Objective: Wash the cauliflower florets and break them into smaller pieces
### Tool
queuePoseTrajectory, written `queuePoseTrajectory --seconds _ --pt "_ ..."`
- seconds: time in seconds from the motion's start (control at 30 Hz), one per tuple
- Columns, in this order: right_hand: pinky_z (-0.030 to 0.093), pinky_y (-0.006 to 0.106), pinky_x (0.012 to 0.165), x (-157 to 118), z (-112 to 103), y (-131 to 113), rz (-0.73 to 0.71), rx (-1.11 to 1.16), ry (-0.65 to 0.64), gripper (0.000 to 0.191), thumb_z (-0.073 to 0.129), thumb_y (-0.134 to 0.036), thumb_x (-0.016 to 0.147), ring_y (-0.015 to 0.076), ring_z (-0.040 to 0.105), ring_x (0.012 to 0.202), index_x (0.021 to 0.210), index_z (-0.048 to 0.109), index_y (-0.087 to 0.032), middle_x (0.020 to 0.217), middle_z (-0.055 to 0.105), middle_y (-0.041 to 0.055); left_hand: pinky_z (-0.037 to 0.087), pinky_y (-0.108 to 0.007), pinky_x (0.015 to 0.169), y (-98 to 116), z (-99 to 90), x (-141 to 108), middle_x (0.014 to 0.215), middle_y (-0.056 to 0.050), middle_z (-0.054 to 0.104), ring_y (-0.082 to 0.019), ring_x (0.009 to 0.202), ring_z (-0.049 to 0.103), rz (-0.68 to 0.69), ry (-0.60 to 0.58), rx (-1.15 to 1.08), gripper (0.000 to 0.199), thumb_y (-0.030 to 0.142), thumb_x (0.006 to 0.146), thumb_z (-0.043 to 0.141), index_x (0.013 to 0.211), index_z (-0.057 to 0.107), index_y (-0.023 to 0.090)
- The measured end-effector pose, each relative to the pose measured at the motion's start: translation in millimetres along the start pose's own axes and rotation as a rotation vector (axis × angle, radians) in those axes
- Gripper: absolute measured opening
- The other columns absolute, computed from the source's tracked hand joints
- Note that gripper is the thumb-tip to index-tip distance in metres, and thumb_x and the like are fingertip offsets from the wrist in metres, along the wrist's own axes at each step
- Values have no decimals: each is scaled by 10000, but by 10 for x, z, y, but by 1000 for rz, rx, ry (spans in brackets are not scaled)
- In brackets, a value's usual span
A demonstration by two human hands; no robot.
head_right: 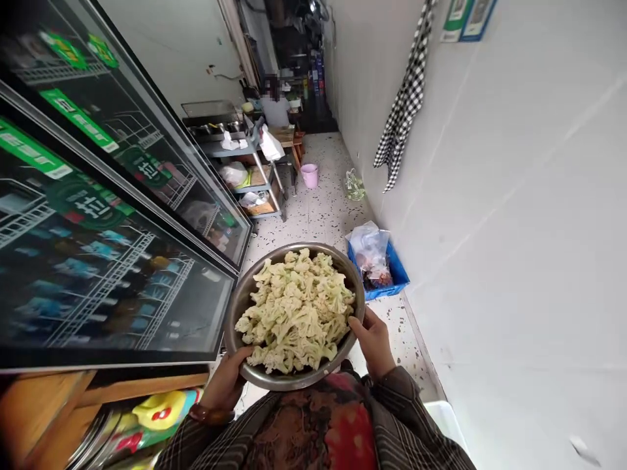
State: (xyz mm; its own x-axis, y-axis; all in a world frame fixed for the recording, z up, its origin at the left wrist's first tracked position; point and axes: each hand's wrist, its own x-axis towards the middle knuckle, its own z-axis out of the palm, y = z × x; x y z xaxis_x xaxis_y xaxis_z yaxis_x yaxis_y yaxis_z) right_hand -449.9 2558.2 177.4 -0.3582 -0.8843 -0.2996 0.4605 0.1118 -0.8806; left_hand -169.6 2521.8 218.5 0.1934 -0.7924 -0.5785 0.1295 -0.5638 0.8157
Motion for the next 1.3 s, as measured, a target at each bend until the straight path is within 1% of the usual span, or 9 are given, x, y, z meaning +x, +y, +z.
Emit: queuePoseTrajectory --seconds 0.17,0.3,0.4,0.6,0.77,0.9,1.03,1.17,1.3 --pt "534 387 824 1317 629 -180 10 -26 -97 405 797 -395 663 242 662 911 1024 745 -217 1007 751 44 582 -310 741 668 282 850 892 -62 748 -237 867 717 9 73 -103 565 105 625 729 1178 623 146" --pt "535 373 806 2320 1113 -193 13 -26 -124 417 791 -415 668 238 664 898 1025 741 -207 993 753 48 573 -312 768 1262 534 1796 919 -62 751 -238 895 710 19 45 -86 573 102 632 714 1195 621 146" --pt "538 376 815 3007 1393 -295 6 -29 -76 454 785 -434 673 244 662 935 1064 728 -210 1035 747 49 569 -313 754 1772 817 2526 922 -65 752 -240 888 708 26 -15 -33 569 127 634 713 1196 625 139" --pt "536 386 850 4152 1702 -676 -7 -7 125 529 809 -439 654 261 659 986 1126 710 -221 1047 748 43 558 -314 739 2778 1562 3769 921 -77 749 -237 866 704 8 -185 45 550 205 664 706 1197 613 106" --pt "537 389 865 5256 1858 -910 -7 32 176 530 794 -427 681 263 655 1016 1169 698 -244 1110 735 37 555 -319 733 3339 2258 4782 907 -76 747 -249 875 701 23 -273 76 533 213 650 715 1163 624 100" --pt "537 398 860 6359 1998 -1151 7 -1 130 543 797 -425 670 271 666 989 1168 707 -228 1104 739 53 560 -331 691 3734 2824 5469 864 -83 747 -265 849 705 -17 -205 59 513 216 624 719 1117 641 100" --pt "537 403 867 7458 2214 -1473 29 -29 14 521 791 -439 670 280 670 999 1137 724 -217 1070 748 65 564 -329 672 4183 3310 5981 858 -85 747 -266 836 708 -19 -109 -24 497 199 626 714 1107 640 103" --pt "534 395 891 8451 2557 -1713 46 -55 -88 527 784 -442 681 271 658 1043 1157 713 -226 1117 735 60 562 -320 669 4621 3609 6542 832 -76 741 -264 835 706 20 -40 -123 506 171 615 723 1111 645 114" --pt "541 398 882 9396 2964 -1845 44 -87 -118 537 793 -438 673 271 657 1034 1156 715 -215 1121 732 65 548 -320 622 5059 3851 7337 824 -78 738 -264 787 703 26 -15 -125 485 193 618 706 1095 652 126"
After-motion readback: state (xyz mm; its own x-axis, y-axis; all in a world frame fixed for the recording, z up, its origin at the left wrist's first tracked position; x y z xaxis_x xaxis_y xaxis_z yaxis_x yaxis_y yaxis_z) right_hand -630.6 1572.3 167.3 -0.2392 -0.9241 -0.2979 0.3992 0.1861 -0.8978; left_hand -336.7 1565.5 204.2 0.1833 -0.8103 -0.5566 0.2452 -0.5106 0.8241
